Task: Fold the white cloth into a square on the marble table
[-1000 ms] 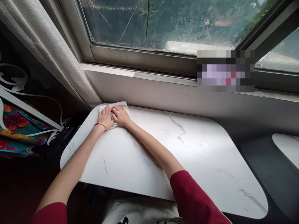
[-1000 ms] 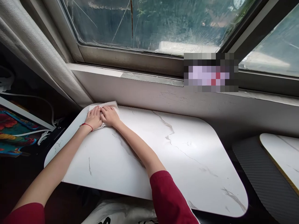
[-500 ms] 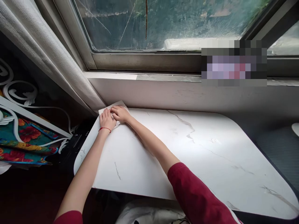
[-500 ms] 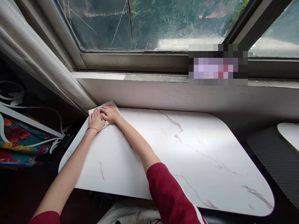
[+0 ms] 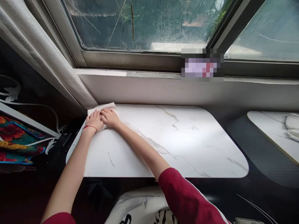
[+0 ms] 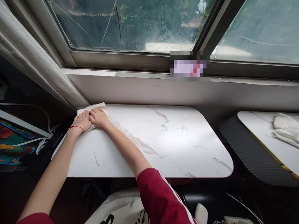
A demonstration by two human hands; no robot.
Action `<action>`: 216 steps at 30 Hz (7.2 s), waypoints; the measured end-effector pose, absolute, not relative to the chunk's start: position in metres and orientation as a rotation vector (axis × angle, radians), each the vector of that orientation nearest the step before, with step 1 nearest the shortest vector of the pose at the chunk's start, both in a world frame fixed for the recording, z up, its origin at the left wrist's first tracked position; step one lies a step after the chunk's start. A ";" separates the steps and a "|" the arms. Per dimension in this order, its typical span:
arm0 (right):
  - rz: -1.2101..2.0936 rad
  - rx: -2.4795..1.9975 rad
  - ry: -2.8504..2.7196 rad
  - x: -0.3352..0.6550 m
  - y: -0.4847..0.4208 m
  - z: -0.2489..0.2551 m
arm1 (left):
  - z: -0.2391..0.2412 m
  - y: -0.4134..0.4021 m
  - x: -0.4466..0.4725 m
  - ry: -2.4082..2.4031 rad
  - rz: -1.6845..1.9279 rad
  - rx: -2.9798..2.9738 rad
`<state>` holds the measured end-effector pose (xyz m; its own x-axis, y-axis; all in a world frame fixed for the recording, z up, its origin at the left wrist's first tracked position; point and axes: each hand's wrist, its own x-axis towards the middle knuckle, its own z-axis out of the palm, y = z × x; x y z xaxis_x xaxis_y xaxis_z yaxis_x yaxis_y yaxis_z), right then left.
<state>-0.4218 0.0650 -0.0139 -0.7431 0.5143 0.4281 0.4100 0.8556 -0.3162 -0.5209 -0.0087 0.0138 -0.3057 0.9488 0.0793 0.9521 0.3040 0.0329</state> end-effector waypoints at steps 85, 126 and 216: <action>0.314 -0.610 -2.553 -0.323 0.168 -0.019 | -0.022 0.092 -0.434 -2.293 -0.495 -1.768; 0.239 -0.730 -2.473 -0.159 -0.117 -0.026 | -0.031 -0.161 -0.318 -1.792 -0.272 -2.232; 0.238 -1.031 -2.309 -0.148 0.140 -0.025 | -0.020 0.106 -0.273 -1.969 -0.481 -2.201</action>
